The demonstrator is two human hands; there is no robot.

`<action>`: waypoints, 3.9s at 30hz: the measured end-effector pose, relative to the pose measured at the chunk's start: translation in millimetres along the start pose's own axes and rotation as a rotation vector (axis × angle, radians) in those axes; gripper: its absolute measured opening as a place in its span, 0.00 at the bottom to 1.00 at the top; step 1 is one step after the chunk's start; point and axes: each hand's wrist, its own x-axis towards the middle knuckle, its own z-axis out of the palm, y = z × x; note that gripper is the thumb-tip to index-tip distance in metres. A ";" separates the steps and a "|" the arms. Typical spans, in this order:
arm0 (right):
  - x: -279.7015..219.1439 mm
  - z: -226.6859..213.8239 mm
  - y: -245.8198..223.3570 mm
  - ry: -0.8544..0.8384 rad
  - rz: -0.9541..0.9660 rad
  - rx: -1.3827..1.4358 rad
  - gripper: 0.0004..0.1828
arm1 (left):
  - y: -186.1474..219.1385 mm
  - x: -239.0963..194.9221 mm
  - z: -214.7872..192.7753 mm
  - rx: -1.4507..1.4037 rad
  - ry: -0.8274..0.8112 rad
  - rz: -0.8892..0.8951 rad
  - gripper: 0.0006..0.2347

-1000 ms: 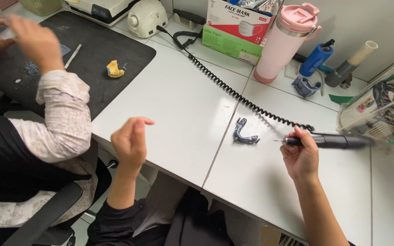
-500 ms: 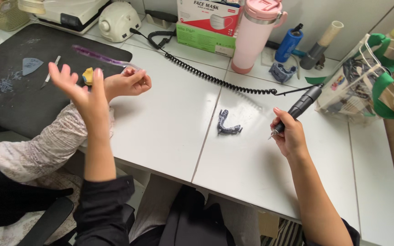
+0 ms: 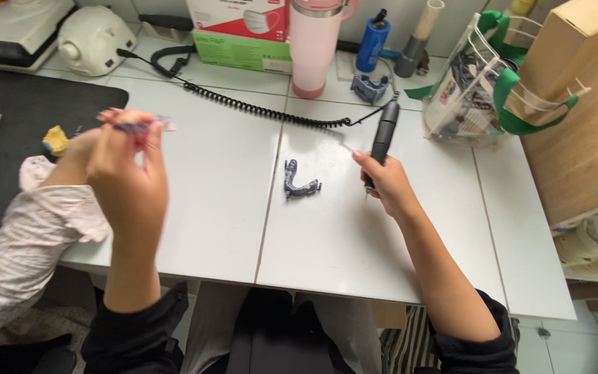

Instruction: The person uses a rotary handpiece to grind and smooth a gray dental appliance held in the left hand. They then brush the appliance with a toothbrush to remove debris and resume grinding with the rotary tool.

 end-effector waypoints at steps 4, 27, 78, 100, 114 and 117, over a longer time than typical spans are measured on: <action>2.6 1.1 3.5 -0.005 0.033 -0.139 0.20 | 46.5 -10.3 27.4 -0.148 -0.080 0.410 0.06; 29.2 -6.5 24.0 0.061 0.059 -0.251 0.14 | 34.1 -58.1 174.9 -0.801 -0.352 0.155 0.03; 18.1 -10.5 20.1 0.241 -0.067 -0.623 0.25 | 25.1 -64.4 184.5 -0.743 -0.309 0.154 0.01; -20.8 -33.8 -14.0 -0.498 -0.345 0.763 0.11 | 24.1 -71.8 181.6 -0.251 -0.850 -0.017 0.55; -48.1 41.2 0.9 -0.120 -0.696 -0.680 0.13 | 27.0 -50.8 165.3 -0.278 -0.346 -0.004 0.33; -49.7 44.6 -0.8 -0.033 -0.712 -0.770 0.13 | 31.6 -51.2 160.0 -0.238 -0.297 -0.013 0.32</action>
